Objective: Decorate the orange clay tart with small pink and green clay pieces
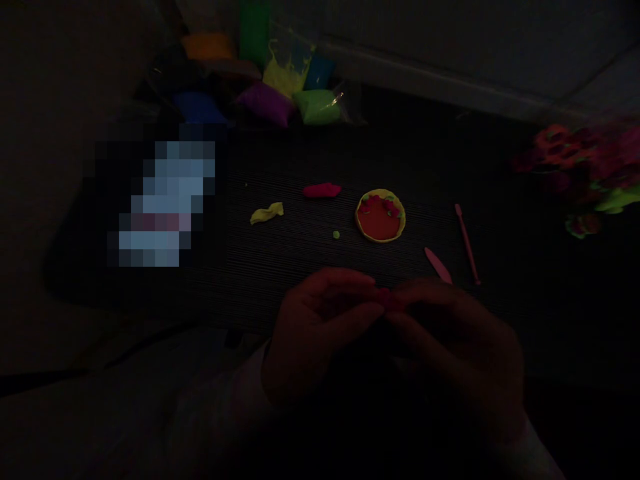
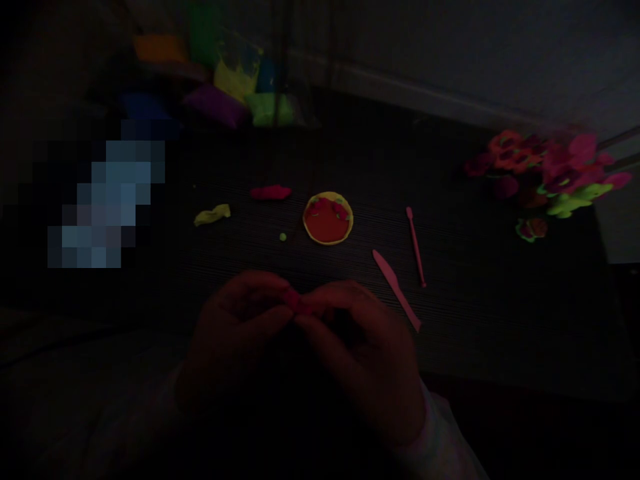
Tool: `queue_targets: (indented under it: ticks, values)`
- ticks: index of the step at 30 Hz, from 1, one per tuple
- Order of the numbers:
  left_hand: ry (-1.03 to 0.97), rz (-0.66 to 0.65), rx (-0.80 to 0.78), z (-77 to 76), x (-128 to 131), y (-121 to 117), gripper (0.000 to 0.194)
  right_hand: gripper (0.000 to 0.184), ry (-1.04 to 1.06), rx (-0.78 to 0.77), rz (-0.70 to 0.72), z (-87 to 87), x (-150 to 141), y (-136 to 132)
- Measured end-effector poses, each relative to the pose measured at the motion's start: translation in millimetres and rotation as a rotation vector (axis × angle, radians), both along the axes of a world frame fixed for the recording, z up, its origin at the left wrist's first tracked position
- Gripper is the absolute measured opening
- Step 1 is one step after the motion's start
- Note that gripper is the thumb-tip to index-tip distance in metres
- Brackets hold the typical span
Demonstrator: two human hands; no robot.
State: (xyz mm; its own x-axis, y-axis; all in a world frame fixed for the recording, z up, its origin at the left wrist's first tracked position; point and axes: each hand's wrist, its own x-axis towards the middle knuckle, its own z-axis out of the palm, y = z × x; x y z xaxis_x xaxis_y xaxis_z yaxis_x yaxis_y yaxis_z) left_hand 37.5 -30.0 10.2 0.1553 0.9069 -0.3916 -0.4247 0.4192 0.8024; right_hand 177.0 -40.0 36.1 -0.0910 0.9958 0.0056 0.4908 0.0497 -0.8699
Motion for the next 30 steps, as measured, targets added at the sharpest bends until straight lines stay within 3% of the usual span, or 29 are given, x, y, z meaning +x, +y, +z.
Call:
queue_targets:
  ticks: [5, 22, 30]
  values:
    - [0.005, 0.018, -0.001, -0.5, 0.9, -0.5, 0.020, 0.015, 0.067, -0.028, -0.066, -1.1, -2.3, -1.5]
    - [0.053, 0.019, 0.023, 3.7, -1.6, 3.0, 0.024, 0.012, -0.003, -0.008, -0.037, 1.0, -4.3, 1.1]
    - [-0.031, 0.025, 0.012, 3.4, -2.0, 1.8, 0.024, 0.013, 0.018, -0.012, -0.018, -0.6, -3.6, 1.1]
